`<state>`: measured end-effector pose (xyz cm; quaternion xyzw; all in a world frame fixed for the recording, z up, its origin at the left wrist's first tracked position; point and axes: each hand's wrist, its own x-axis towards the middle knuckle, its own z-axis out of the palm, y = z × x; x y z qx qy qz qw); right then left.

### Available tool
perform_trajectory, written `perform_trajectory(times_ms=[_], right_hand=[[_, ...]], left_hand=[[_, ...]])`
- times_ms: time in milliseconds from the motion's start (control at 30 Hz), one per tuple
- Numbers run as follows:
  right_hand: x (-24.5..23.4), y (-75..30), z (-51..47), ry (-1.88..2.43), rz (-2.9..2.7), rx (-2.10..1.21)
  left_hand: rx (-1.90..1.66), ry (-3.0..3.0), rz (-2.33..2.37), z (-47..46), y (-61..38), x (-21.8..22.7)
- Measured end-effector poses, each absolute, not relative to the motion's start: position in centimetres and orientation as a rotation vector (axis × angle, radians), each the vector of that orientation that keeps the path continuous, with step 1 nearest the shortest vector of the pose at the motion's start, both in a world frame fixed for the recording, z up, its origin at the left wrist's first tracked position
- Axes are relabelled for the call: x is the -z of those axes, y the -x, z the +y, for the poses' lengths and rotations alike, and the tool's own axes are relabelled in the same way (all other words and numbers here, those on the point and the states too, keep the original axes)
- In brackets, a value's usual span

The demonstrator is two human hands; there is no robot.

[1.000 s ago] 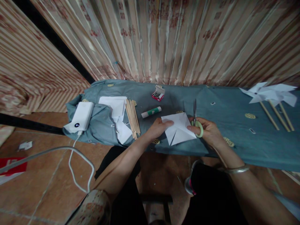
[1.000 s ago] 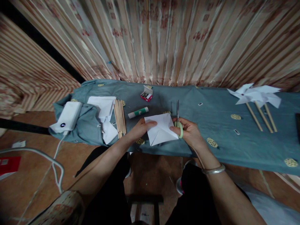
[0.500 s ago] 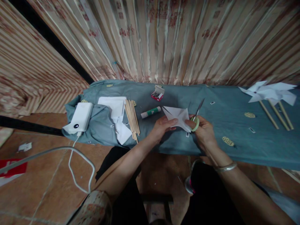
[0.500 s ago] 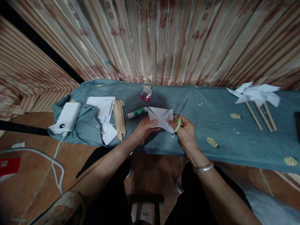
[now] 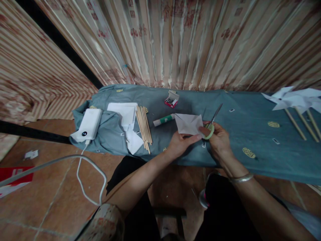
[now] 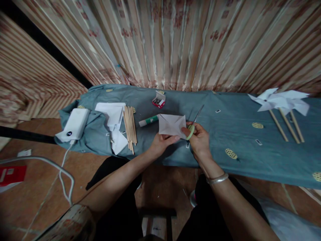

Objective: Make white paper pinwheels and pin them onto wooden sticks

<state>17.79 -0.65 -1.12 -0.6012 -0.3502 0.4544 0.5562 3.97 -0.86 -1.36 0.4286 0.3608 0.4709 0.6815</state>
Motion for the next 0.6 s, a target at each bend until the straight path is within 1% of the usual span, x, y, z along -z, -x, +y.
perform_trajectory(times_ms=[167, 367, 600], right_hand=[[0.7, -16.9, -1.0, 1.419, -0.856, -1.126], [0.4, -16.9, -1.4, 1.416, -0.872, -1.189], [-0.2, -18.2, -3.2, 1.304, -1.174, -1.483]], left_hand=[[-1.097, -0.859, 1.039, -0.3, -3.9, 2.5], [-1.15, -0.793, 1.172, 0.5, -2.6, 2.2], [-1.326, -0.84, 1.123, 2.7, -0.9, 1.3]])
